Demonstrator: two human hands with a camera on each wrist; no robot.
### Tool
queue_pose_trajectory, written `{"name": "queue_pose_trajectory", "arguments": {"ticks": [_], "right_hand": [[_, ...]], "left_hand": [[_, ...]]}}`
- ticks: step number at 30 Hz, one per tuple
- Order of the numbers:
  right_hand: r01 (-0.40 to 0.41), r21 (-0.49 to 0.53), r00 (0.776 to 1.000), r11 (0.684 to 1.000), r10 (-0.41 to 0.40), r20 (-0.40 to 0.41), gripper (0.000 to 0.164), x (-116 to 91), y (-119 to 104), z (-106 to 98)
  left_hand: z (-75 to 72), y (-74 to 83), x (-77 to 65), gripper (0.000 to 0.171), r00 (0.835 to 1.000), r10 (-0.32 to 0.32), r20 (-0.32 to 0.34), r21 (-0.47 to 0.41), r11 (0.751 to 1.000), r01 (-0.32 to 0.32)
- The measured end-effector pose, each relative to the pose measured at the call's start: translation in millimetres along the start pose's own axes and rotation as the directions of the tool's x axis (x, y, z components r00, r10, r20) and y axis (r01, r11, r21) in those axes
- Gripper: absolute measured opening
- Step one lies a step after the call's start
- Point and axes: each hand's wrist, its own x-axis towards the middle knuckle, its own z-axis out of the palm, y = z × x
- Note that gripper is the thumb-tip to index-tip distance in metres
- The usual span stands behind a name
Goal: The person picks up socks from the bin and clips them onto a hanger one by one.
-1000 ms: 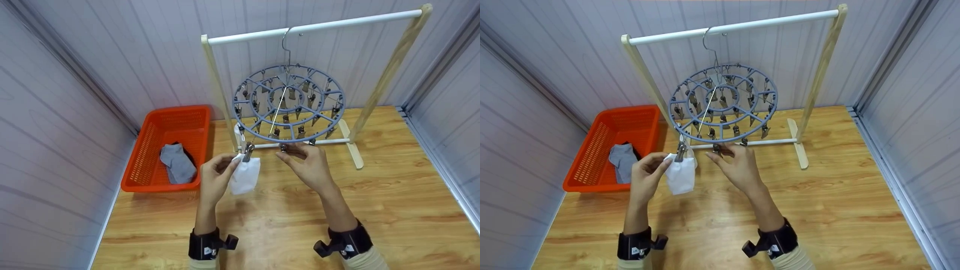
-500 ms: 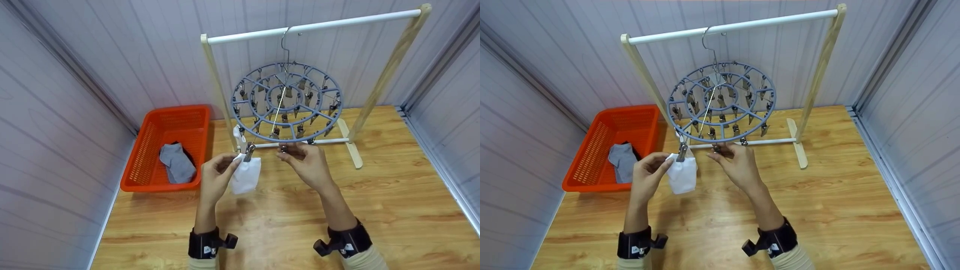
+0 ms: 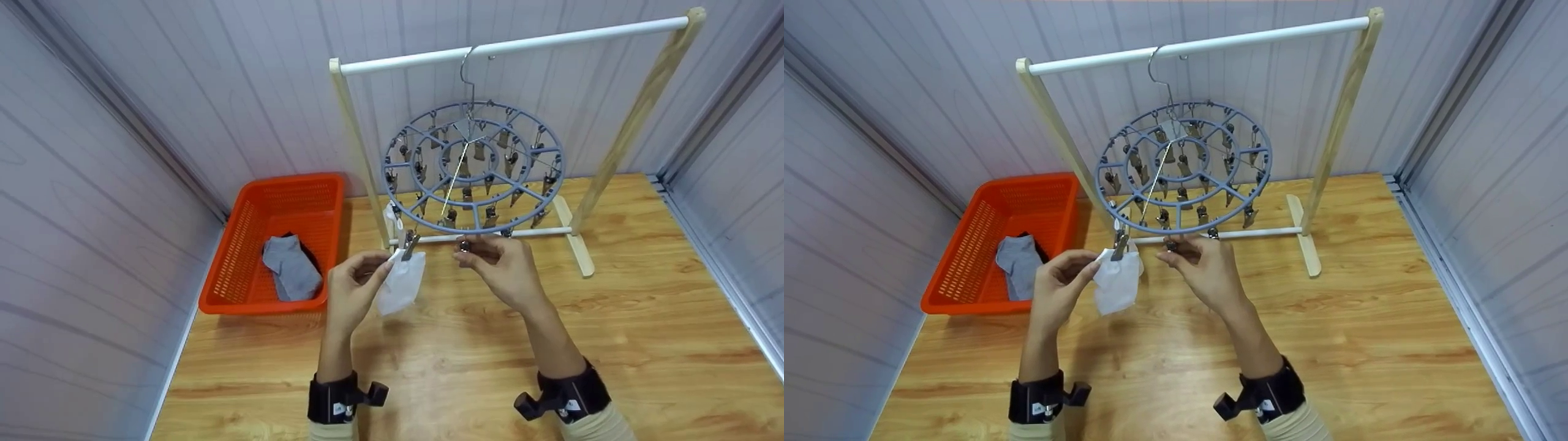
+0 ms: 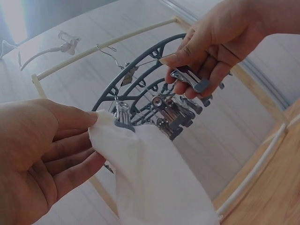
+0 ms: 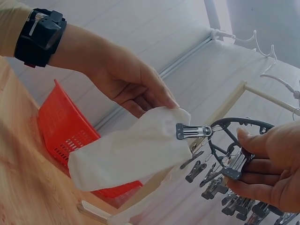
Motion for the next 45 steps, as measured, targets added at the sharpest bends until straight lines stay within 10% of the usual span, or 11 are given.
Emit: {"name": "queue_pose_trajectory", "arguments": {"ticks": [30, 45], "right_hand": [[-0.038, -0.017, 0.999, 0.999, 0.038, 0.036, 0.025, 2, -1, -2], [-0.056, -0.002, 0.998, 0.998, 0.056, 0.036, 0.028, 3, 0, -3]], "left_hand": [[-24.2, -1.0, 2.9, 0.016, 0.995, -0.102, -0.018, 0.066, 0.993, 0.103], [-72.6, -1.8, 48.2, 0.019, 0.975, -0.222, 0.024, 0.344, 0.917, 0.200]]}}
